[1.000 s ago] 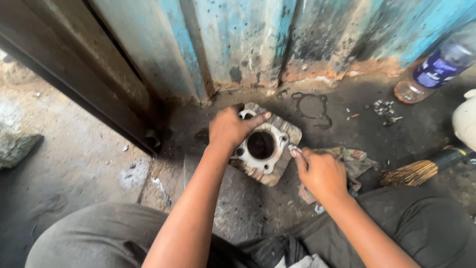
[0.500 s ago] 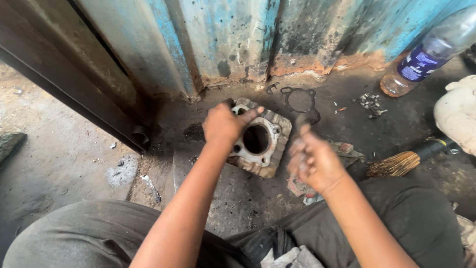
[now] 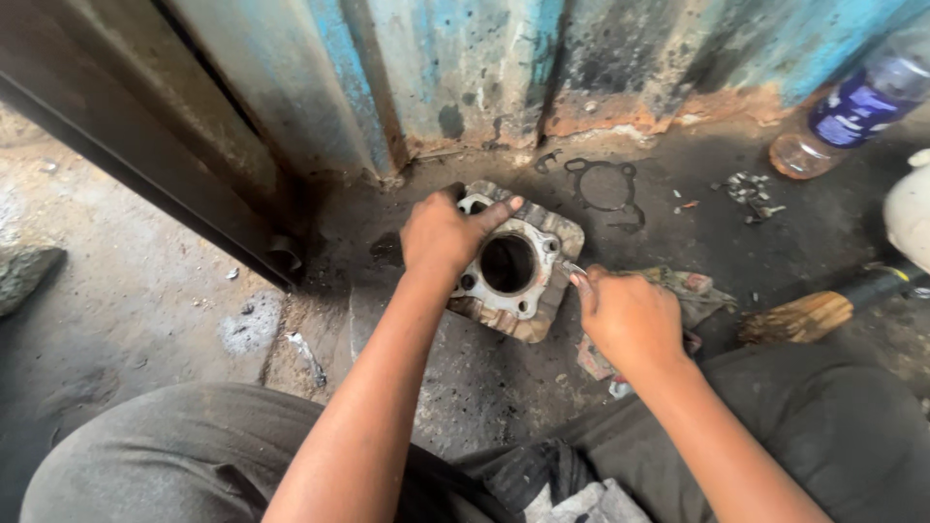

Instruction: The person scrubs a metal engine cylinder head with a brush and a rag to remove grime. They then use a flat metal tool to scrape the surface of the cylinder head, focusing on the edges and crevices.

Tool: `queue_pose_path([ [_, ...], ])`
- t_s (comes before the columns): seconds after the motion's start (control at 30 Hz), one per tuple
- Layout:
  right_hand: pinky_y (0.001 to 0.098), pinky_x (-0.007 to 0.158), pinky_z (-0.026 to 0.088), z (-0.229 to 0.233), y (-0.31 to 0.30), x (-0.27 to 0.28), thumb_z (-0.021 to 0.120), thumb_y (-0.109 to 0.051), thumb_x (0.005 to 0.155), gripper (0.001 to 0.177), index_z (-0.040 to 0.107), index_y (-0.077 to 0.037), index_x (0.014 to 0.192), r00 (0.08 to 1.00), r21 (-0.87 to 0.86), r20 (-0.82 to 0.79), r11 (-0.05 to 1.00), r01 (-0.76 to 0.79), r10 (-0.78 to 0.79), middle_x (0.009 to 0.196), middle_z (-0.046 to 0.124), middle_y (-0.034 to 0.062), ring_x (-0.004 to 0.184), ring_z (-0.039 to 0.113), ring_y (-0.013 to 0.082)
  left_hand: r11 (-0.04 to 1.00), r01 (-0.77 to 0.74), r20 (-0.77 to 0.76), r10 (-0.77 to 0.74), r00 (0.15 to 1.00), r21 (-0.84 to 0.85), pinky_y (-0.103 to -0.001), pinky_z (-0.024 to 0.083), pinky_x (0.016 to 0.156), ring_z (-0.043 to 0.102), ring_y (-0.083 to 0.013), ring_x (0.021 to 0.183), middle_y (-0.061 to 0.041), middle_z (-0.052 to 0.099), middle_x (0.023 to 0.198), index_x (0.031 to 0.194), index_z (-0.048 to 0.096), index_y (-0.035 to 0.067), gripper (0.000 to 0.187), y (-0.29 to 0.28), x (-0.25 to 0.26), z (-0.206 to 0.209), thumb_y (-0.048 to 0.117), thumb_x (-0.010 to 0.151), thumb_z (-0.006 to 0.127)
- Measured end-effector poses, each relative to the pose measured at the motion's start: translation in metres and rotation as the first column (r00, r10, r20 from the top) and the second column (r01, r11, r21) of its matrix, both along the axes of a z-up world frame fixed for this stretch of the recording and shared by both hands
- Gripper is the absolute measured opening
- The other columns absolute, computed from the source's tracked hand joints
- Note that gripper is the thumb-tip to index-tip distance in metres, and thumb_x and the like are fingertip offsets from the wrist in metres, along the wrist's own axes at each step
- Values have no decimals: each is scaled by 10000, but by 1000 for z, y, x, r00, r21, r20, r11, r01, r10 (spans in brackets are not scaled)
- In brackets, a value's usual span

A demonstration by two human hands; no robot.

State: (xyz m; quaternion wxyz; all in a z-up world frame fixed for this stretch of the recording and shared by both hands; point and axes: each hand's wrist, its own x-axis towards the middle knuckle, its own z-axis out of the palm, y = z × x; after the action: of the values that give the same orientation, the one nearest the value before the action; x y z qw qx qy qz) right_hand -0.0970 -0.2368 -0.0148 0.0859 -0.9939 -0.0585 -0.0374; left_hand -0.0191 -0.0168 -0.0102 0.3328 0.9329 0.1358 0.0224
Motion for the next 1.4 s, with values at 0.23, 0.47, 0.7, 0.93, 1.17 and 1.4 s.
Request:
queue_pose_path([
  [0.23, 573, 839, 527, -15, 17, 9, 466, -460, 1042, 489, 771, -88, 957, 958, 160, -178, 954, 252, -223, 908, 725, 249, 922, 678, 488, 994, -78, -13, 77, 997, -75, -486, 568, 876, 709, -405, 1023, -279, 704, 1064, 985, 726, -50, 894, -6, -1, -12, 748, 599, 840],
  [0.47, 412, 566, 419, -88, -17, 38, 479, -545, 1042, 553, 652, -83, 791, 809, 579, -567, 626, 523, -151, 600, 585, 100, 528, 535, 264, 988, -149, 123, 144, 982, 39, -533, 511, 917, 656, -443, 1053, -294, 679, 1111, 1290, 561, -49, 964, -40, -27, -11, 651, 688, 838],
  [0.7, 316, 380, 245, -69, -40, 34, 486, -518, 1071, 478, 535, -154, 766, 649, 689, -714, 100, 718, 262, 519, 382, -42, 361, 280, 102, 973, -207, 48, 212, 976, -99, -510, 503, 948, 599, -469, 1150, -336, 590, 1234, 1446, 384, -53, 1176, -33, -25, -17, 689, 655, 839],
  [0.93, 549, 744, 534, -12, -19, 2, 577, -351, 967, 308, 736, -204, 1186, 989, 128, -82, 983, 131, -121, 817, 737, 218, 815, 700, 439, 964, -167, 27, 176, 984, -206, -466, 499, 1013, 623, -438, 1207, -303, 645, 1270, 1338, 534, -47, 1062, -5, -17, -18, 709, 654, 835],
  [1.17, 524, 669, 539, -9, -12, 4, 615, -349, 979, 251, 731, -129, 1015, 993, -68, 45, 992, -110, 113, 786, 732, 151, 758, 710, 392, 948, -108, 7, 115, 993, -299, -414, 476, 1076, 584, -398, 1306, -309, 572, 1396, 1482, 384, -45, 1206, 9, -2, -29, 660, 632, 869],
  [1.4, 519, 675, 545, -12, -6, 13, 604, -335, 963, 270, 739, -144, 1099, 990, -79, -41, 987, -140, 137, 751, 717, 186, 738, 711, 394, 916, 64, -36, -85, 996, -396, -388, 392, 1136, 444, -386, 1417, -309, 398, 1533, 1601, -59, 45, 1506, 24, 9, -37, 542, 602, 952],
])
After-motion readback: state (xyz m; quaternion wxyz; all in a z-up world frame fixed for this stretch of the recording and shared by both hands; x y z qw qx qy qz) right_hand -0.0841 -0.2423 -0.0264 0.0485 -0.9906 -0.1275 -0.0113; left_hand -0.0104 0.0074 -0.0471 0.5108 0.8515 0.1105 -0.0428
